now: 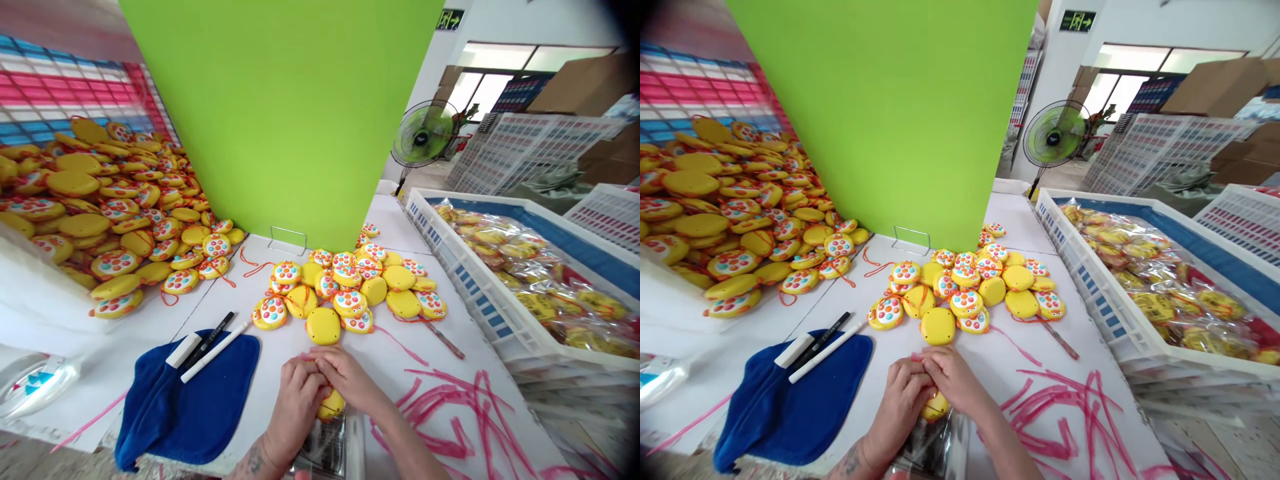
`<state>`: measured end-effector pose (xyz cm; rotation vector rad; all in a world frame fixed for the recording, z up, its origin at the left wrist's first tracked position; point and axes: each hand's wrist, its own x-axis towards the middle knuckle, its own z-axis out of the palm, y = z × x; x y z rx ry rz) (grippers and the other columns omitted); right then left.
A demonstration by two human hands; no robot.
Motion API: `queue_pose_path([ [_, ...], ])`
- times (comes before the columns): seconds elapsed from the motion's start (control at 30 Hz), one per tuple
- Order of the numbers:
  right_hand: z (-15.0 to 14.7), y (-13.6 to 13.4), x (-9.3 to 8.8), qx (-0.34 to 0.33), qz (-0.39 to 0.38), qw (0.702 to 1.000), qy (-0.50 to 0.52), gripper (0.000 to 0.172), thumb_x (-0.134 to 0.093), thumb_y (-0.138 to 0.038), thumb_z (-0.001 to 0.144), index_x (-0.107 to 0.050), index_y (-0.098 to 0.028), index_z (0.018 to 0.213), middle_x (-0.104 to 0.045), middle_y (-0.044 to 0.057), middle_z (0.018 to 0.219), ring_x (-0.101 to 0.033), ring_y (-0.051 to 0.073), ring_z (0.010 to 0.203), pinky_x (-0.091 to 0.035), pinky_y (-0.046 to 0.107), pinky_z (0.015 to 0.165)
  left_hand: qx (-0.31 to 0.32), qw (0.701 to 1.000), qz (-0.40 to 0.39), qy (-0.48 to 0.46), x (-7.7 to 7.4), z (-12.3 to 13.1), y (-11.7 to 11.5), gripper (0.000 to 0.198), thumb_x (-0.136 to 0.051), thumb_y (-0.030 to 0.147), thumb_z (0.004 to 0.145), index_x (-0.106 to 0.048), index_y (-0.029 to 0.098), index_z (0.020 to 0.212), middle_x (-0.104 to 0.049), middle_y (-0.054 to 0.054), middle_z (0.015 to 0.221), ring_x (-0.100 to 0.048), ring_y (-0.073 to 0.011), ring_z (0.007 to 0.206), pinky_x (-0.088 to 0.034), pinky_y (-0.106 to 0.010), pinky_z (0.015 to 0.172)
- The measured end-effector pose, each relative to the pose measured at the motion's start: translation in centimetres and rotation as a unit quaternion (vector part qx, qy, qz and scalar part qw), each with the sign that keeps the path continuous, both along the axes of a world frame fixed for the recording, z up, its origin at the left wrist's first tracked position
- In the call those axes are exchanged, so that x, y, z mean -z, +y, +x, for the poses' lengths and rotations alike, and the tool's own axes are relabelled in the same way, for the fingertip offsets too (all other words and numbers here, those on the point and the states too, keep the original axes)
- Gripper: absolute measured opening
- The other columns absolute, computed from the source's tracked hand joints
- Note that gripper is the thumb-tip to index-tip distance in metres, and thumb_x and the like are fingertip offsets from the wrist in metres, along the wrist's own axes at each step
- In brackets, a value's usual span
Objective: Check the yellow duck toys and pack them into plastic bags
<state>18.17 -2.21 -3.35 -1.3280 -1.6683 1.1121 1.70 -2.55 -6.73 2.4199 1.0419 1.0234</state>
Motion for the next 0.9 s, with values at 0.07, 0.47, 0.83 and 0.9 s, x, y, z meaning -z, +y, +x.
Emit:
queue_pose_path([
  [0.07, 0.1, -0.1, -0.1, 0.048, 0.027, 0.998, -0.021, 0.038, -0.042, -0.045, 0.096, -0.071, -0.022, 0.104, -0.066, 0.009, 0.114, -0.058, 0.024, 0.11, -0.043, 0.036, 0.098, -0.001, 0.999, -0.031, -0.02, -0.1, 0.0, 0.1, 0.013, -0.052, 0.013, 0.089, -0.062, 0.021, 0.092, -0.062, -0.009, 0.113, -0.052, -0.0252, 0.111, -0.045, -0.044, 0.094],
  [0.47, 1.8, -2.5, 2.0, 0.203, -0.04, 0.977, -0.045, 0.036, -0.04, -0.038, 0.092, -0.061, -0.021, 0.116, -0.071, 0.004, 0.085, -0.065, 0.021, 0.073, -0.049, 0.031, 0.068, 0.065, 0.936, -0.339, -0.062, -3.0, -0.8, 1.9, 0.007, -0.053, 0.016, 0.085, -0.057, 0.021, 0.082, -0.064, -0.007, 0.118, -0.056, -0.0217, 0.111, -0.042, -0.035, 0.095],
  [0.83, 2.3, -3.6, 1.3, 0.268, 0.004, 0.954, -0.134, 0.035, -0.037, -0.049, 0.094, -0.056, -0.021, 0.084, -0.064, 0.004, 0.075, -0.06, 0.021, 0.069, -0.044, 0.029, 0.064, 0.101, 0.931, -0.351, -0.005, -4.3, -1.6, 0.8, 0.022, -0.042, 0.03, 0.095, -0.06, 0.021, 0.102, -0.067, -0.006, 0.102, -0.057, -0.0204, 0.095, -0.041, -0.033, 0.086],
  [0.9, 3.5, -4.8, 1.0, 0.252, -0.051, 0.951, -0.173, 0.046, -0.035, -0.055, 0.093, -0.048, -0.022, 0.064, -0.054, 0.0, 0.055, -0.054, 0.018, 0.055, -0.037, 0.027, 0.054, 0.122, 0.932, -0.342, 0.014, -4.3, -2.1, 0.9, 0.018, -0.049, 0.031, 0.093, -0.063, 0.021, 0.095, -0.067, -0.005, 0.099, -0.057, -0.0199, 0.094, -0.039, -0.032, 0.088],
])
